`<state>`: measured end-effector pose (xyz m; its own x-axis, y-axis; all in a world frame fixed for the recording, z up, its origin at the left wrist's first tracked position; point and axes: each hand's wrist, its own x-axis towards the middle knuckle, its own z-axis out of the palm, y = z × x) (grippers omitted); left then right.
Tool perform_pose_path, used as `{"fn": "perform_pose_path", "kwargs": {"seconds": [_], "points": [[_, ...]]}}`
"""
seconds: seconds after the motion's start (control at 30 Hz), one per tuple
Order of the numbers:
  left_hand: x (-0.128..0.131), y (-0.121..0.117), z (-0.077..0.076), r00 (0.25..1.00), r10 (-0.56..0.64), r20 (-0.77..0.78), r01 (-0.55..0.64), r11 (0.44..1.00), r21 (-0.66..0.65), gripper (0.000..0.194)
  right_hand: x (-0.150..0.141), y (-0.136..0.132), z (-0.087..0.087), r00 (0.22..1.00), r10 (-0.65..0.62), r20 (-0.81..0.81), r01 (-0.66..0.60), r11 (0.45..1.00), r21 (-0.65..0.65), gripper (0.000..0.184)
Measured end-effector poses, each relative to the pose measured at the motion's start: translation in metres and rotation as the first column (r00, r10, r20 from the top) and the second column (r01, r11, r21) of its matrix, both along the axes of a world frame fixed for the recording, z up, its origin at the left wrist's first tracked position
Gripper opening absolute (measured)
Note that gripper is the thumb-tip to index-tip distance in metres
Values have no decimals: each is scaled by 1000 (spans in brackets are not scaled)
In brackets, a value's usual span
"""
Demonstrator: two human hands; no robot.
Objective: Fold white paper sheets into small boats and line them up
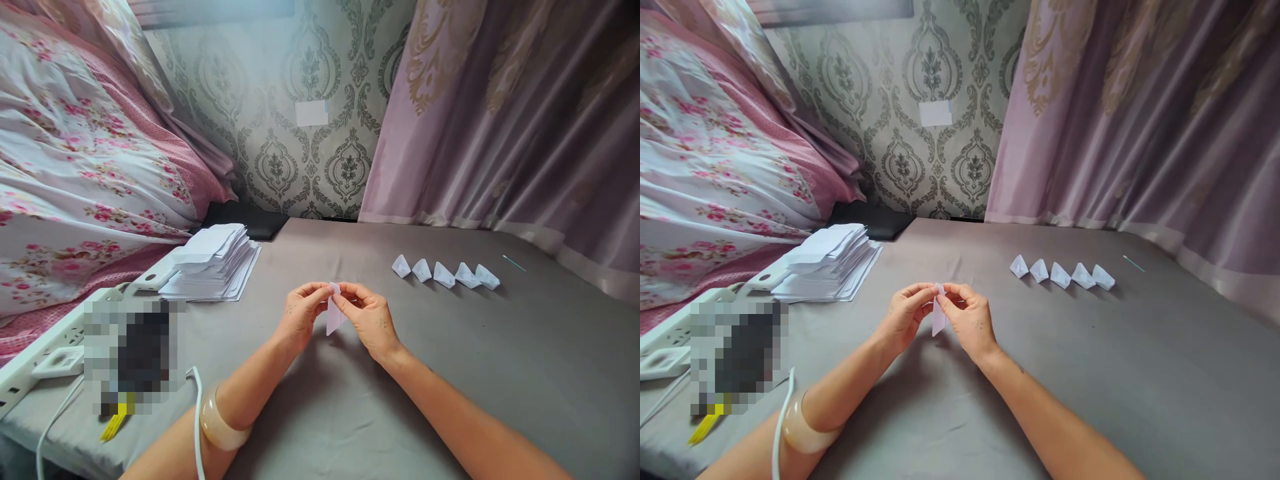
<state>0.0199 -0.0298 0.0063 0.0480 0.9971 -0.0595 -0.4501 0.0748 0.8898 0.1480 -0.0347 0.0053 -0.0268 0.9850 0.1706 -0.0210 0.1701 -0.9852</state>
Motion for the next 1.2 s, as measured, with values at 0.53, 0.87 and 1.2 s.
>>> {"fn": "perform_pose_path", "kwargs": {"seconds": [0.53, 0.87, 1.2], "points": [[-1, 2, -3, 998, -17, 68, 19, 999, -31, 15, 11, -5, -1, 672, -382, 635, -165, 758, 631, 38], [-4, 7, -3, 987, -93, 130, 109, 987, -120, 24, 10, -4, 7, 782, -138, 607, -156, 901, 405, 36], [3, 1, -4, 1000, 6, -13, -6, 1000, -16, 26, 5, 4, 8, 987, 136, -87, -152, 965, -215, 33]]}}
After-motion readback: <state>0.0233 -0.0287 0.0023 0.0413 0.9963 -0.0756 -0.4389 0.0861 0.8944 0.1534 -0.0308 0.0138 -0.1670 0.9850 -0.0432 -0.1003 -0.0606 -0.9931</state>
